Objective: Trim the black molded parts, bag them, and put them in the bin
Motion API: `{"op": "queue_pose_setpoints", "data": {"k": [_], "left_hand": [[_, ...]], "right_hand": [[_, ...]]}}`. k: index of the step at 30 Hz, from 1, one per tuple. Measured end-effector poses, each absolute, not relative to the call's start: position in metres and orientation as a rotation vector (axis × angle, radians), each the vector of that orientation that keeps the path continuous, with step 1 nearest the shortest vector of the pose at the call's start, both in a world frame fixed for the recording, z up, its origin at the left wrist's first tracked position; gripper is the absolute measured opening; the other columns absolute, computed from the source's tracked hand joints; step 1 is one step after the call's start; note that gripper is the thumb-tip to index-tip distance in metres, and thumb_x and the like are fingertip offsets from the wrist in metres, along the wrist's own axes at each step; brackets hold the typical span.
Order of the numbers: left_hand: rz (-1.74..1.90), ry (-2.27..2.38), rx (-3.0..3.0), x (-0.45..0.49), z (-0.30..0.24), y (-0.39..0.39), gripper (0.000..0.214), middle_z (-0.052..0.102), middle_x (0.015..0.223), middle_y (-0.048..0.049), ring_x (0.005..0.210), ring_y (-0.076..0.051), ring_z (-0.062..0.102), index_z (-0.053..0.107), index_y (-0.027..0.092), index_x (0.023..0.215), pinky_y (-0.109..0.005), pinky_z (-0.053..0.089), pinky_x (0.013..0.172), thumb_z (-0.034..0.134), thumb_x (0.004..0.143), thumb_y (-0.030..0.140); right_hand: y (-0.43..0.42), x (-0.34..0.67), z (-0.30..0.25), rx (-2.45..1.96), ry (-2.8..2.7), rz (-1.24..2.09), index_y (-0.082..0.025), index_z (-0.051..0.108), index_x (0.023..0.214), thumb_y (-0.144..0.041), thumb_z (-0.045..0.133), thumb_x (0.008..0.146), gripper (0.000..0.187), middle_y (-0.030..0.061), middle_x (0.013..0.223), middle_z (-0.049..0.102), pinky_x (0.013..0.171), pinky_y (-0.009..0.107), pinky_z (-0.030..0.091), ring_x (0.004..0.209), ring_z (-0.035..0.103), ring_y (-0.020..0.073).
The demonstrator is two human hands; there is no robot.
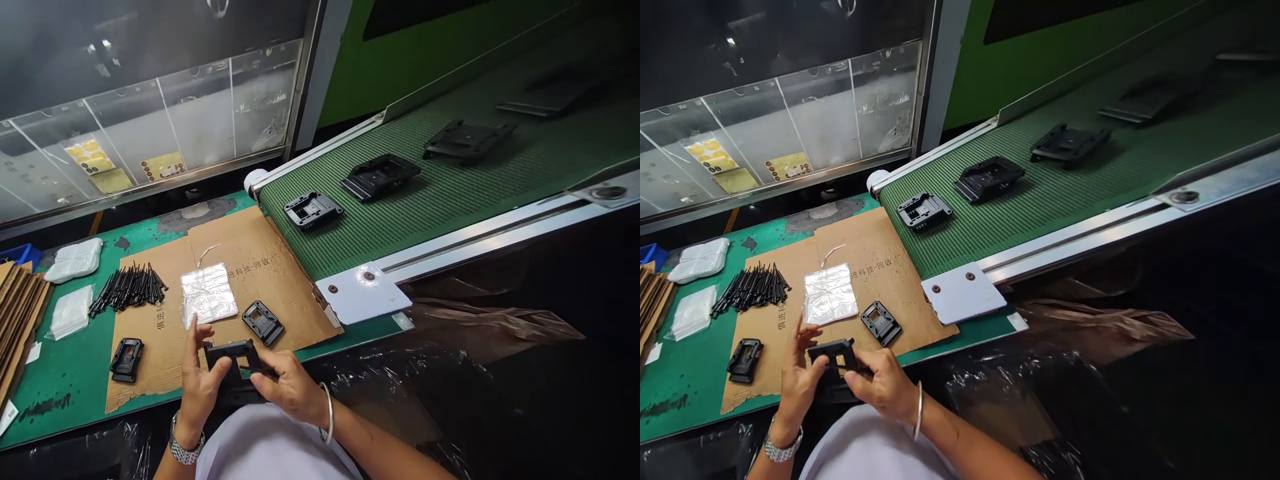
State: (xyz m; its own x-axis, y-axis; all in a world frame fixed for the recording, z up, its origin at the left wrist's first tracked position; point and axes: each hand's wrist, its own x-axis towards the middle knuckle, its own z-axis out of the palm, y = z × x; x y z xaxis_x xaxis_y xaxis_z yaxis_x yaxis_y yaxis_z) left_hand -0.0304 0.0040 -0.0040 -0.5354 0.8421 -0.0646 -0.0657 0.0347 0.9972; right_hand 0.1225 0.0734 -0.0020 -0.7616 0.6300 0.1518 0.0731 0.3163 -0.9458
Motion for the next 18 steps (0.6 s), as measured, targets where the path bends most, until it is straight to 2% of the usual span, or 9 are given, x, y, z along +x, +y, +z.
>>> {"op": "queue_pose_setpoints", "data": {"k": [1, 3, 6, 8, 12, 18], "left_hand": [[1.683, 1.506, 0.573, -0.025, -0.005, 0.007, 0.061, 0.059, 0.105, -0.0035, 0.098, -0.017, 0.053, 0.045, 0.028, 0.122, -0.027, 0.039, 0.086, 0.068, 0.066, 0.031], [1.677, 1.206, 0.156, -0.015, -0.008, 0.010, 0.047, 0.062, 0.101, -0.0054, 0.095, -0.018, 0.056, 0.050, 0.024, 0.116, -0.029, 0.043, 0.082, 0.059, 0.073, 0.038], [1.605, 0.944, -0.192, -0.008, -0.012, 0.012, 0.024, 0.065, 0.073, -0.0037, 0.071, -0.014, 0.060, 0.062, 0.016, 0.092, -0.025, 0.048, 0.068, 0.058, 0.075, 0.032], [1.670, 1.013, -0.253, -0.010, -0.013, 0.010, 0.013, 0.060, 0.060, 0.0016, 0.056, -0.009, 0.057, 0.062, 0.017, 0.080, -0.019, 0.047, 0.056, 0.064, 0.070, 0.024], [1.658, 1.187, -0.123, -0.014, -0.009, 0.003, 0.022, 0.051, 0.054, 0.0070, 0.040, -0.002, 0.044, 0.057, 0.017, 0.076, -0.012, 0.036, 0.039, 0.071, 0.063, 0.027], [1.518, 1.203, -0.002, -0.008, 0.001, -0.004, 0.026, 0.046, 0.054, 0.0074, 0.039, -0.001, 0.039, 0.054, 0.016, 0.076, -0.012, 0.032, 0.038, 0.070, 0.063, 0.033]], "right_hand": [[0.071, 0.119, -0.005, -0.687, -2.052, 1.348, -0.014, 0.053, 0.071, -0.047, 0.035, 0.084, 0.040, -0.0028, 0.055, 0.044, 0.044, 0.019, 0.030, 0.048, 0.038, 0.0074], [0.064, 0.110, -0.011, -0.760, -2.037, 1.085, -0.014, 0.053, 0.074, -0.045, 0.033, 0.086, 0.039, 0.0006, 0.058, 0.051, 0.048, 0.021, 0.034, 0.051, 0.045, 0.0101], [0.053, 0.101, -0.017, -0.690, -2.094, 0.803, -0.015, 0.050, 0.068, -0.051, 0.027, 0.087, 0.047, 0.0025, 0.056, 0.051, 0.049, 0.023, 0.034, 0.051, 0.048, 0.0128], [0.051, 0.102, -0.016, -0.578, -2.122, 0.801, -0.016, 0.048, 0.070, -0.051, 0.018, 0.089, 0.051, 0.0024, 0.057, 0.052, 0.050, 0.023, 0.034, 0.052, 0.049, 0.0127], [0.069, 0.108, -0.004, -0.493, -2.142, 0.842, -0.017, 0.043, 0.065, -0.033, 0.017, 0.094, 0.042, -0.0009, 0.053, 0.046, 0.049, 0.022, 0.030, 0.048, 0.043, 0.0101], [0.094, 0.098, 0.001, -0.401, -2.334, 0.655, -0.018, 0.041, 0.060, -0.028, 0.023, 0.093, 0.039, -0.0011, 0.051, 0.045, 0.048, 0.023, 0.027, 0.047, 0.040, 0.0104]]}}
